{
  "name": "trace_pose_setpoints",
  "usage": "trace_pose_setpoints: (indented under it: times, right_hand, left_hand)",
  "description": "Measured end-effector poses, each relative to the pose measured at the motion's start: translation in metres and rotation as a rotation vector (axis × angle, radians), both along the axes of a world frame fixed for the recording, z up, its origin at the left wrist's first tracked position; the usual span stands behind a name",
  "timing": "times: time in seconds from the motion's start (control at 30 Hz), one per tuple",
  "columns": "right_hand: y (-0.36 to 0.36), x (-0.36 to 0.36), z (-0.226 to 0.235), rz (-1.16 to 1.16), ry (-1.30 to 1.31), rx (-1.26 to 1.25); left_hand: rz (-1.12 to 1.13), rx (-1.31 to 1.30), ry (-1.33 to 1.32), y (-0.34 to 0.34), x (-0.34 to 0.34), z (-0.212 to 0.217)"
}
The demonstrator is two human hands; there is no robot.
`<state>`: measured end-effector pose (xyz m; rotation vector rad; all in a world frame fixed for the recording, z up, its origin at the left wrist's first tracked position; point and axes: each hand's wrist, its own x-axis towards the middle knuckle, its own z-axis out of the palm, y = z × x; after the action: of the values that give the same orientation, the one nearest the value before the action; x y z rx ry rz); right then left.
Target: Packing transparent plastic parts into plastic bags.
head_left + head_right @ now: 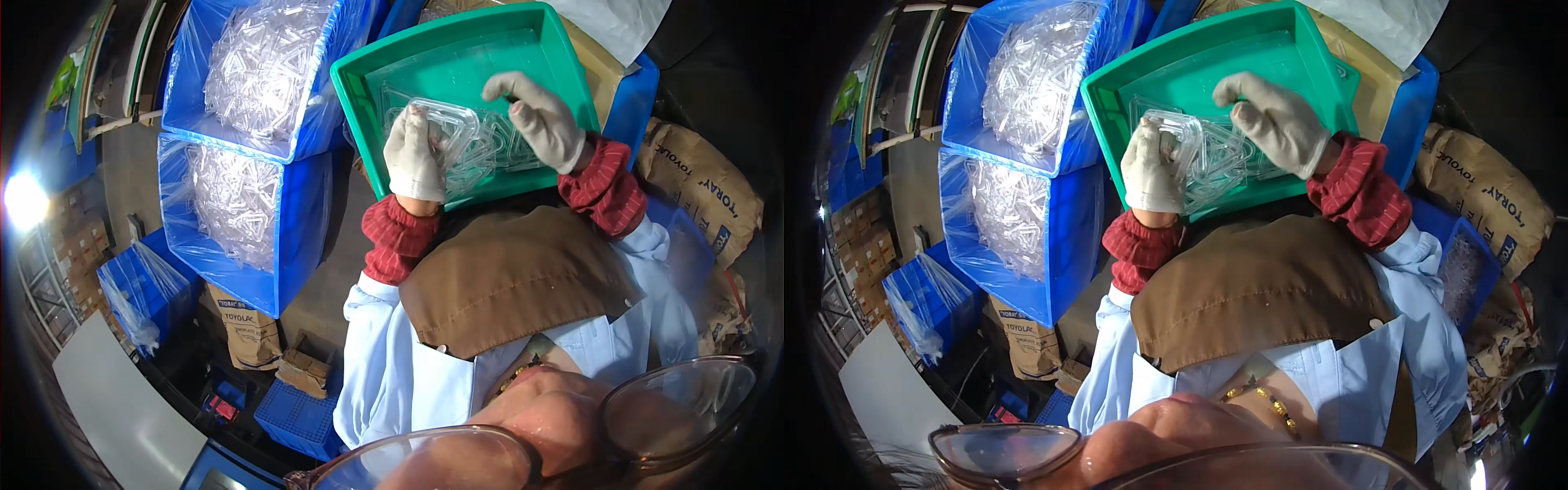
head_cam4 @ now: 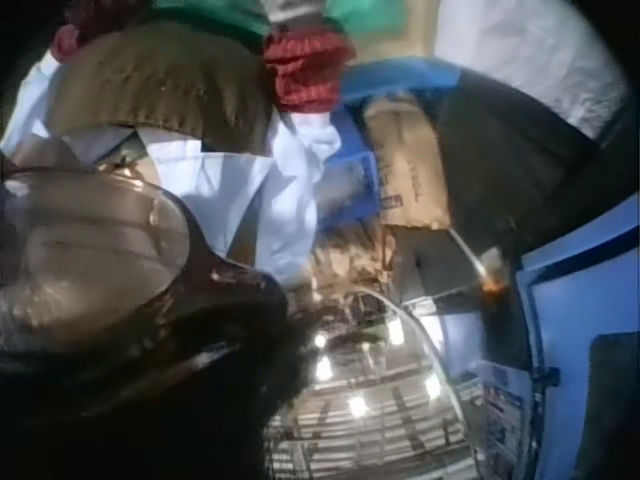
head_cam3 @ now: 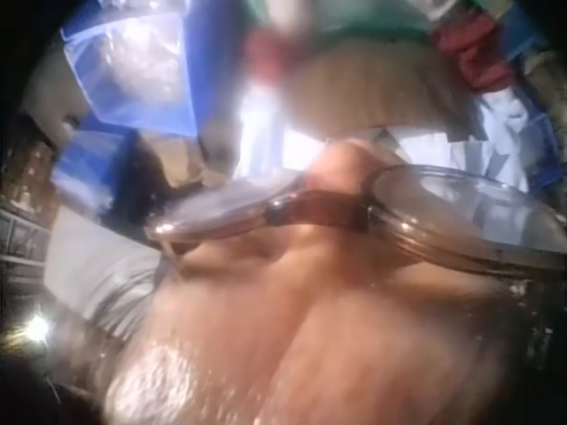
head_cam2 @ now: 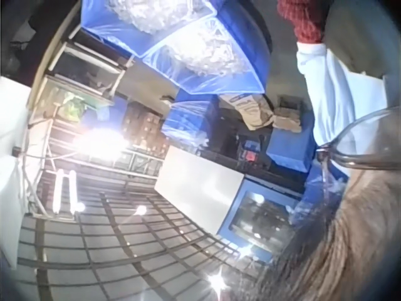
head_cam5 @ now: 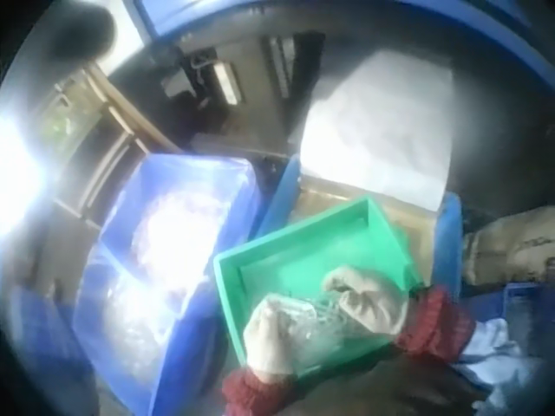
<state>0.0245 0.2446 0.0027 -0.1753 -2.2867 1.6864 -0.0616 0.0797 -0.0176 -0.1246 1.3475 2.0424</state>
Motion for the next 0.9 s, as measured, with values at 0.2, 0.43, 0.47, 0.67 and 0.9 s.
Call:
trace_pose_setpoints:
  times: [0.2, 0.43, 0.47, 0.67, 0.9]
  right_hand:
    - [-0.015, 0.003, -0.011, 0.107, 0.231, 0.206]
    - [-0.015, 0.003, -0.013, 0.138, 0.234, 0.194]
    - [-0.015, 0.003, -0.013, 0.144, 0.252, 0.211]
    - [-0.016, -0.002, -0.013, 0.222, 0.279, 0.238]
    - [-0.031, -0.017, -0.016, 0.134, 0.073, 0.241]
  left_hand:
    - [0.035, 0.003, 0.154, 0.001, 0.011, 0.002]
    - [-0.061, 0.048, 0.102, -0.005, 0.008, -0.01]
    - [-0.061, 0.047, 0.101, -0.006, 0.007, -0.012]
    - [-0.209, 0.022, 0.177, -0.02, 0.0, -0.017]
    - [-0.343, 0.035, 0.421, -0.021, 0.029, -0.007]
